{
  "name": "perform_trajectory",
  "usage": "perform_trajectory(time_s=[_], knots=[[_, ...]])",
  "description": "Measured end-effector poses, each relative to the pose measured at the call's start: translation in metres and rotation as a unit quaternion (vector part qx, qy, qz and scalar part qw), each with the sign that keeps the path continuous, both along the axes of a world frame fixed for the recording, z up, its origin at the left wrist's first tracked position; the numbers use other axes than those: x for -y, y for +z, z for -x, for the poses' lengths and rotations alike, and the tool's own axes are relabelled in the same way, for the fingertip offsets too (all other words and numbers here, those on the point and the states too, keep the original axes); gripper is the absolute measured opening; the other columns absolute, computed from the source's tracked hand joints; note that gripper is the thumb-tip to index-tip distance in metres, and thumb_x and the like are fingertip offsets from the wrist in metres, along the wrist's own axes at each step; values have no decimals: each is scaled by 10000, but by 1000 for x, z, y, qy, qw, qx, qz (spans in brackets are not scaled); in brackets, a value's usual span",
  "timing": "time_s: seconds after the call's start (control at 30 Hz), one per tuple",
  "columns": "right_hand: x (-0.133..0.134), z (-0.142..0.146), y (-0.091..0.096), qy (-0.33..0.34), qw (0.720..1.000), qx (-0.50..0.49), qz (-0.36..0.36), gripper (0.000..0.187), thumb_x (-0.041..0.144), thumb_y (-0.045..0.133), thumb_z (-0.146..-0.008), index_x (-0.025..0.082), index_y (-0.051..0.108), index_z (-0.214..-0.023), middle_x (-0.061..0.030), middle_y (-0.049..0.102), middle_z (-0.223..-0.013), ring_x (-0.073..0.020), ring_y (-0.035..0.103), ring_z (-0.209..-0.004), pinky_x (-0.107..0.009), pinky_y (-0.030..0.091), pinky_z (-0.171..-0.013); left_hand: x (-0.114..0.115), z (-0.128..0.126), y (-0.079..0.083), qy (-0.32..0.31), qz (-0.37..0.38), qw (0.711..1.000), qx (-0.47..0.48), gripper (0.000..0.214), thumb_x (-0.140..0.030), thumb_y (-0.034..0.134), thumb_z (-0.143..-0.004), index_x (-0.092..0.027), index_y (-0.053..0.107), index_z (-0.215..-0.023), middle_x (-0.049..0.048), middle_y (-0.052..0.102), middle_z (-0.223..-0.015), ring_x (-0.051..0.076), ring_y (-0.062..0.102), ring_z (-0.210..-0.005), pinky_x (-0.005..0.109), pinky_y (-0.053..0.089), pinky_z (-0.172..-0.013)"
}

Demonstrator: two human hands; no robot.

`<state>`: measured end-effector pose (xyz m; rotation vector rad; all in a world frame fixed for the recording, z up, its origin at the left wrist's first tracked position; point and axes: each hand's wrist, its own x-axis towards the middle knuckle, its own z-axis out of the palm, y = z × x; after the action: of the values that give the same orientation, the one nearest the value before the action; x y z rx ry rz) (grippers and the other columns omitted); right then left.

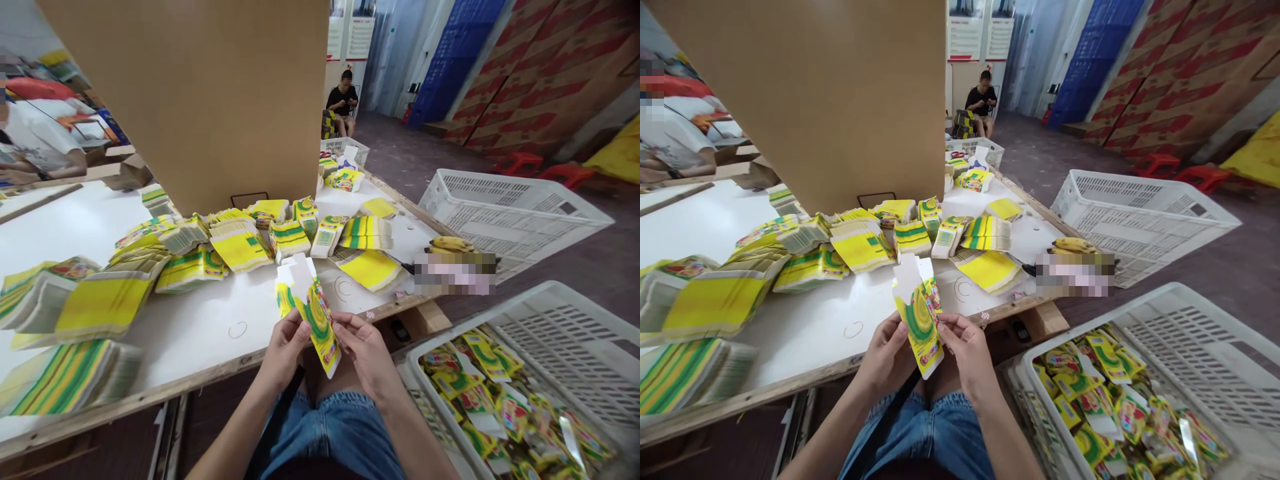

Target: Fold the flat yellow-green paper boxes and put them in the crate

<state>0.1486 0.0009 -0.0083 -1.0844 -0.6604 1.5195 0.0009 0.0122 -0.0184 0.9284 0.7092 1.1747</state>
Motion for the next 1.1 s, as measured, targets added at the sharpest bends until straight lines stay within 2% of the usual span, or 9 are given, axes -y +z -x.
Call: perform_trajectory(time_s=[0.17, 0.33, 0.53, 0.67, 0.73, 0.8, 0.87, 1.03, 1.1], knots=[[5, -2, 2, 17, 997, 58, -47, 332, 416, 822, -672, 177, 751, -892, -70, 759, -856, -224, 688, -834, -377, 539, -829, 1, -2, 5, -4, 35, 999, 36, 427, -402, 714, -789, -176, 663, -1149, 117, 734, -1110, 286, 665, -1067, 402, 512, -927], [9, -2, 2, 7, 985, 160, -67, 361, 439, 810, -679, 165, 751, -907, -64, 744, -788, -233, 677, -776, -363, 551, -744, 5, -7, 12, 17, 48, 998, 45, 355, -341, 729, -783, -169, 690, -1092, 107, 739, -1103, 273, 673, -1057, 391, 495, -960], [9, 0, 0, -11, 976, 198, -92, 312, 475, 702, -784, 164, 682, -772, -69, 728, -761, -215, 661, -723, -324, 538, -677, 8, 0, 18, -42, 94, 988, 111, 470, -413, 712, -787, -205, 626, -1200, 103, 726, -1128, 274, 681, -1041, 385, 535, -899], [10, -5, 9, -98, 897, 387, -189, 290, 375, 633, -860, 193, 643, -1086, -97, 709, -976, -221, 629, -805, -367, 517, -761, 9, 2, 24, -64, 145, 980, 120, 484, -472, 681, -791, -183, 628, -1175, 119, 739, -1066, 290, 709, -959, 400, 561, -840], [10, -9, 18, -73, 844, 454, -276, 368, 299, 595, -884, 230, 583, -1245, -105, 663, -1151, -242, 607, -938, -414, 481, -884, 10, 2, 27, -85, 159, 977, 112, 522, -504, 687, -770, -170, 631, -1167, 129, 745, -1030, 305, 713, -935, 409, 567, -820], [7, -11, 25, -10, 825, 460, -329, 358, 249, 556, -898, 252, 577, -1255, -95, 633, -1213, -245, 587, -1003, -420, 465, -923, 10, 3, 28, -100, 165, 975, 108, 541, -502, 708, -748, -163, 638, -1164, 132, 748, -1008, 311, 714, -922, 408, 570, -802], [4, -13, 29, 28, 843, 427, -326, 280, 246, 536, -905, 247, 606, -1176, -86, 640, -1142, -226, 596, -938, -377, 499, -844, 11, 3, 28, -111, 166, 974, 112, 514, -475, 720, -742, -159, 656, -1142, 128, 751, -989, 303, 717, -906, 392, 573, -779], [-5, -13, 23, 41, 960, 189, -204, 145, 366, 574, -893, 222, 571, -914, -6, 570, -777, -141, 531, -606, -246, 470, -514, 12, 5, 28, -153, 152, 971, 100, 454, -408, 754, -716, -137, 705, -1078, 125, 763, -927, 285, 728, -869, 348, 567, -742], [-6, -12, 20, 21, 973, 129, -188, 184, 399, 608, -867, 223, 555, -867, 13, 539, -732, -131, 506, -584, -232, 449, -496, 11, 4, 30, -144, 159, 973, 86, 420, -380, 762, -718, -133, 716, -1054, 117, 769, -885, 272, 731, -851, 341, 563, -757]])
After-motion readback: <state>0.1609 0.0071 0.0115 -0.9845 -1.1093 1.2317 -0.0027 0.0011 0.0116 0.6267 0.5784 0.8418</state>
